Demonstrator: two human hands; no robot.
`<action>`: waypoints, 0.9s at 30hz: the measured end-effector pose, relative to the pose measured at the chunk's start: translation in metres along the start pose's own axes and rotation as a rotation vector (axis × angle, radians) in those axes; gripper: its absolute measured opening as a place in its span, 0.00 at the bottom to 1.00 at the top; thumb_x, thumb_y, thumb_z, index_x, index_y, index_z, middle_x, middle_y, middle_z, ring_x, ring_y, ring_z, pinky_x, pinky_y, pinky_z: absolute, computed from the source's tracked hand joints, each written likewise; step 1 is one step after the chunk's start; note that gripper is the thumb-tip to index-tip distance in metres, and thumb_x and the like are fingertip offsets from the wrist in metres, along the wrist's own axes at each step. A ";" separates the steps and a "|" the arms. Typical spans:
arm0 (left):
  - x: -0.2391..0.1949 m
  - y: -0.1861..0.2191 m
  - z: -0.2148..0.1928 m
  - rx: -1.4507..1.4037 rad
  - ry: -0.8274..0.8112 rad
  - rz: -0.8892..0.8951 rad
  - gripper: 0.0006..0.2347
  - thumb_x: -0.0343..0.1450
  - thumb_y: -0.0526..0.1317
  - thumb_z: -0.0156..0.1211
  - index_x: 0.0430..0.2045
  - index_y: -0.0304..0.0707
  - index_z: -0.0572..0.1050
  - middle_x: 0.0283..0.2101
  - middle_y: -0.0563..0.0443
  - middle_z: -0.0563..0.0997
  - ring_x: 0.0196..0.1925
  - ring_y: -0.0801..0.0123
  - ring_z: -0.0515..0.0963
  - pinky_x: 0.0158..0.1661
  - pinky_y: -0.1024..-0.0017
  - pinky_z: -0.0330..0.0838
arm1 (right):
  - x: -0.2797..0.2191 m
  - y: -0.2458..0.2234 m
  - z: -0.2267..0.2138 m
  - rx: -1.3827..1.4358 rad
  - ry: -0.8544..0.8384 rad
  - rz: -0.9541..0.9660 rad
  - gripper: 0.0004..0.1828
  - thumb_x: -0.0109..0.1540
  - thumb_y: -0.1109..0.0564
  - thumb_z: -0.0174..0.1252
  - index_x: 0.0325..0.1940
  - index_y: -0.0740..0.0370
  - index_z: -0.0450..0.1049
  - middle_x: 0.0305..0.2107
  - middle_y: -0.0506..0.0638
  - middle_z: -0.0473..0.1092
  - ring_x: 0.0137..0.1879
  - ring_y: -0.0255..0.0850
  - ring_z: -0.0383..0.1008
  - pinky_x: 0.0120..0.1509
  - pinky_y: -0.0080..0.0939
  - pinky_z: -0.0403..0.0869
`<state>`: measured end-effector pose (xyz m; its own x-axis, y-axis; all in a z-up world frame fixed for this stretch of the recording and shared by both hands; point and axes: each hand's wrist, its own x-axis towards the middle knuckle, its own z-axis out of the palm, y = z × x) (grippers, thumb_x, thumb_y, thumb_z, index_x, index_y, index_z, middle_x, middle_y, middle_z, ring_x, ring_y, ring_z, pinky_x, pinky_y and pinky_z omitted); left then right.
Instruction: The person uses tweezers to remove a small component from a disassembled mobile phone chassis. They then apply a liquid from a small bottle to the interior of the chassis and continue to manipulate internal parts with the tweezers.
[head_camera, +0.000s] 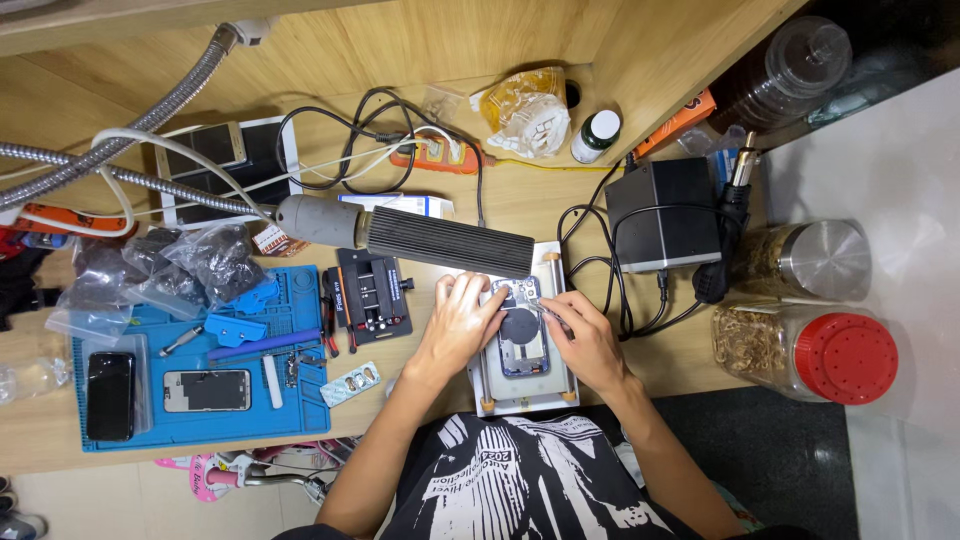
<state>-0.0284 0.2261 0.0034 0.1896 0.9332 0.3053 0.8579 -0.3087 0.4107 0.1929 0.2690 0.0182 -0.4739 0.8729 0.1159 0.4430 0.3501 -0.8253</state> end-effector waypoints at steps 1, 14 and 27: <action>-0.001 0.001 0.000 -0.010 -0.001 0.001 0.17 0.67 0.40 0.68 0.48 0.35 0.79 0.45 0.44 0.74 0.52 0.55 0.73 0.54 0.56 0.61 | -0.001 0.000 0.000 0.000 0.000 0.003 0.12 0.63 0.65 0.60 0.50 0.69 0.78 0.38 0.51 0.73 0.36 0.37 0.76 0.40 0.34 0.76; 0.002 0.004 -0.012 0.101 -0.091 0.027 0.22 0.66 0.50 0.67 0.50 0.36 0.78 0.46 0.42 0.75 0.54 0.55 0.72 0.55 0.51 0.59 | 0.012 -0.005 -0.002 0.132 -0.002 0.147 0.12 0.61 0.63 0.62 0.50 0.66 0.80 0.39 0.54 0.75 0.41 0.39 0.79 0.42 0.35 0.77; 0.002 0.001 -0.012 0.078 -0.117 -0.007 0.21 0.65 0.50 0.68 0.50 0.41 0.79 0.45 0.43 0.74 0.54 0.54 0.71 0.55 0.48 0.57 | 0.007 0.001 0.005 -0.044 0.026 0.033 0.12 0.58 0.66 0.65 0.46 0.68 0.80 0.37 0.51 0.73 0.35 0.38 0.76 0.35 0.34 0.75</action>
<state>-0.0327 0.2253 0.0146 0.2339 0.9517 0.1988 0.8930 -0.2911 0.3432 0.1860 0.2735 0.0152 -0.4385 0.8926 0.1042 0.4912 0.3352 -0.8040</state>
